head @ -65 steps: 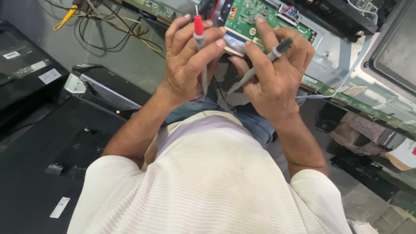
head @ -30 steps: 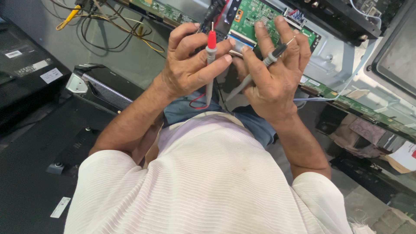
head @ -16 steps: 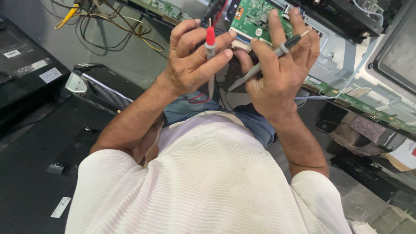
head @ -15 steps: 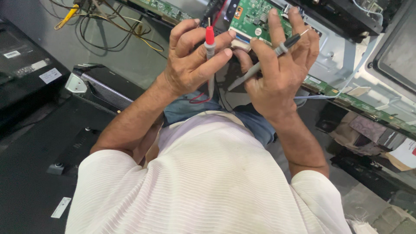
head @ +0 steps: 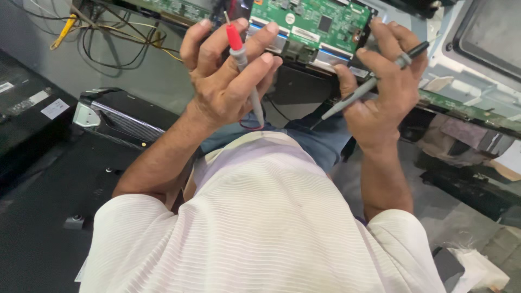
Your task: The person uses a multimeter to test various points on a green circuit board. They hold the board with one hand and probe different components with the multimeter leads, moving the probes across the board throughout the clip.
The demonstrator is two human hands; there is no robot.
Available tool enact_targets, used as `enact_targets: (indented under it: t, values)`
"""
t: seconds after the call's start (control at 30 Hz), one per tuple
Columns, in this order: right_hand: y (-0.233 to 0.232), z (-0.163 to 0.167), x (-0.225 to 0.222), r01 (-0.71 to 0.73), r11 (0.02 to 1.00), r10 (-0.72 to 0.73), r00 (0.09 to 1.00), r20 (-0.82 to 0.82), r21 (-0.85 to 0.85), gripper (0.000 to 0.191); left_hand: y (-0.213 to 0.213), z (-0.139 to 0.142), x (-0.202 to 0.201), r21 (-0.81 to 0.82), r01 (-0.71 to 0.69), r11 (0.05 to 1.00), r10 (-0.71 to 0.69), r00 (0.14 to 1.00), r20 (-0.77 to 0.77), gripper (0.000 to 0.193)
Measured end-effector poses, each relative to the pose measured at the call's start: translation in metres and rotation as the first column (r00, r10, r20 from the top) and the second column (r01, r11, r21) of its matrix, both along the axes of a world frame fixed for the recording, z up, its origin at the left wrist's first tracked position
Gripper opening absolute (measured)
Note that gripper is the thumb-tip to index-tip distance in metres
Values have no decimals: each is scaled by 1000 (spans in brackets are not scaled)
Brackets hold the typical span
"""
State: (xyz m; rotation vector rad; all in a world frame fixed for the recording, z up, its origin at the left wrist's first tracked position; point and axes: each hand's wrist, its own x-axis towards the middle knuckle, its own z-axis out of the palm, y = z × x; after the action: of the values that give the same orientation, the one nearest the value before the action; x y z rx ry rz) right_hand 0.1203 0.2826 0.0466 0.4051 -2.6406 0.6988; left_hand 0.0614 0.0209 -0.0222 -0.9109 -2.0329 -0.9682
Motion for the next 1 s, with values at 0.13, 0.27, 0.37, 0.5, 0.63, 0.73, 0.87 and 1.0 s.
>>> enact_targets:
  t: [0.13, 0.27, 0.37, 0.5, 0.63, 0.73, 0.87, 1.0]
  values:
    - [-4, -8, 4, -9, 1000, 9, 1000, -3, 25, 37, 1, 1, -1, -18, 76, 997, -74, 993, 94, 42]
    - [-7, -12, -2, -26, 997, 28, 999, -24, 73, 38, 0, -3, -6, -6, 78, 997, -77, 992, 98, 42]
    - [-10, -15, -9, -37, 994, 44, 997, -68, 105, 37, -7, -5, -7, -21, 80, 997, -78, 991, 113, 44]
    - [-14, -14, -12, -29, 993, 37, 997, -70, 119, 35, -14, -7, -8, -34, 74, 997, -69, 989, 128, 45]
    - [-17, -12, -12, -27, 993, 34, 997, -65, 111, 37, -16, -8, -10, -16, 70, 997, -67, 990, 125, 46]
    - [-19, -13, -11, -14, 990, 23, 998, -66, 138, 35, -17, -9, -12, -11, 76, 997, -74, 989, 126, 46]
    - [-18, -13, -13, -22, 993, 30, 997, -68, 114, 36, -16, -11, -14, 8, 86, 996, -86, 990, 109, 46]
    - [-19, -14, -15, -33, 991, 43, 996, -82, 127, 35, -17, -15, -17, 17, 87, 996, -88, 993, 83, 47]
